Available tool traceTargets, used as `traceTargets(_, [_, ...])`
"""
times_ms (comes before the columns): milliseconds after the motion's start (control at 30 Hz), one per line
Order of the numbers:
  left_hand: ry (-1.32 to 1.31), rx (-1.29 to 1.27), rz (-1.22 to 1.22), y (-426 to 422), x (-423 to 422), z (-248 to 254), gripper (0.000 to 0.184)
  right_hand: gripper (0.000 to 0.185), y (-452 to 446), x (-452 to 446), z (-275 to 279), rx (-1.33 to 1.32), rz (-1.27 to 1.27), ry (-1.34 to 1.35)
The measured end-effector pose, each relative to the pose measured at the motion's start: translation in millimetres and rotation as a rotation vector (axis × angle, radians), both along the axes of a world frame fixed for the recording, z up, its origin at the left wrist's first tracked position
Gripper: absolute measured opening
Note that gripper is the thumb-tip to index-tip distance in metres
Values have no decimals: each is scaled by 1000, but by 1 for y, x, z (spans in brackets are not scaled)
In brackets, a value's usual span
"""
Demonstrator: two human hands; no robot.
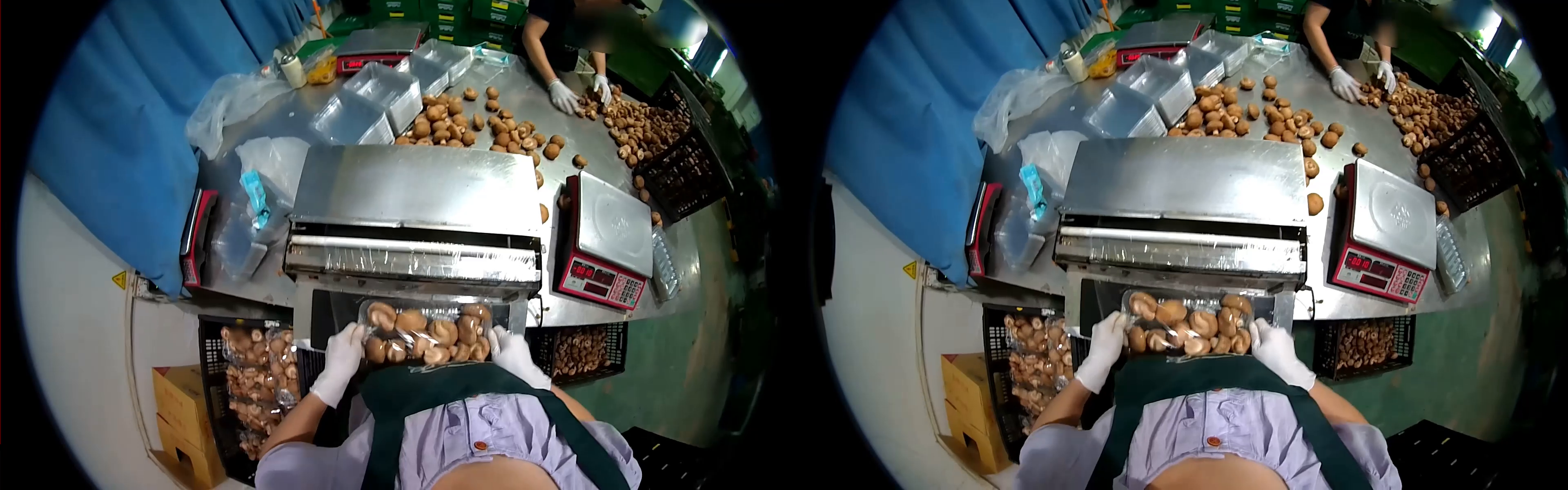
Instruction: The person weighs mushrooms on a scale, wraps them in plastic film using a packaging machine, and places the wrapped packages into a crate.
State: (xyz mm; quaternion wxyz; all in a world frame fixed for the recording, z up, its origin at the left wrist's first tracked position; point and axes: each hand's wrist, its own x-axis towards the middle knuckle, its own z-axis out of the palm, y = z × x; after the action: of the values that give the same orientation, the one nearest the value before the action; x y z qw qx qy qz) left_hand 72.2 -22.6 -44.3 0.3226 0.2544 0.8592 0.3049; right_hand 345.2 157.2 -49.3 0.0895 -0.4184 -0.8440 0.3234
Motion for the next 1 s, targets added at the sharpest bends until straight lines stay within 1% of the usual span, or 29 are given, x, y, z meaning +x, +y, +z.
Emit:
traceTargets(33, [127, 52, -72, 2, -6, -4, 28, 23, 3, -2, 7, -56, 29, -28])
traceTargets(67, [85, -38, -100, 3, -12, -4, 29, 24, 10, -3, 12, -105, 61, -60])
traceTargets(100, [77, -54, -116, 5, -15, -2, 30, 25, 16, -4, 16, -121, 107, -111])
traceTargets(133, [66, -74, -131, 6, -16, 1, 30, 26, 23, -5, 16, -111, 173, -100])
traceTargets(167, [119, -75, -125, 8, -16, 6, 30, 27, 29, -5, 25, -206, 137, -109])
traceTargets(200, [175, -77, -120, 9, -14, 13, 31, 27, 34, -9, 45, -300, 101, -118])
traceTargets(233, [221, 1, -30, 11, -10, 20, 28, 27, 38, -11, 60, -322, -7, -47])
traceTargets(267, [206, 4, 33, 14, -5, 40, 25, 27, 41, -12, 69, -342, -116, 21])
traceTargets(333, [336, 138, 111, -2, -9, 33, 23, 27, 54, 1, 66, -125, -100, 208])
traceTargets(400, [339, 159, 136, -23, 1, 28, 24, 27, 48, 13, 69, -127, -101, 195])
traceTargets(467, [412, -69, -97, -49, 21, 16, 22, 28, 34, 34, 57, -86, 77, -317])
traceTargets(533, [-198, 57, -31, -66, 39, -21, 19, 32, 12, 54, 14, -280, 165, -270])
traceTargets(600, [-1153, 415, 313, -56, 50, -40, 22, 34, -8, 58, -29, -595, 31, 303])
traceTargets(667, [-872, 721, 149, -50, 72, -34, 33, 26, -14, 48, -42, -1140, -318, 740])
traceTargets(700, [-795, 805, 92, -47, 81, -31, 34, 25, -14, 41, -36, -1278, -390, 864])
traceTargets(767, [-881, 813, -14, -39, 90, -20, 35, 23, -12, 30, -20, -1457, -297, 921])
traceTargets(867, [-1048, 767, -222, -28, 90, -2, 37, 20, -7, 20, 3, -1614, 26, 830])
traceTargets(933, [-1122, 739, -344, -23, 88, 8, 39, 19, -7, 13, 14, -1634, 268, 716])
traceTargets(1000, [-1175, 724, -435, -19, 88, 16, 40, 17, -7, 1, 24, -1566, 495, 591])
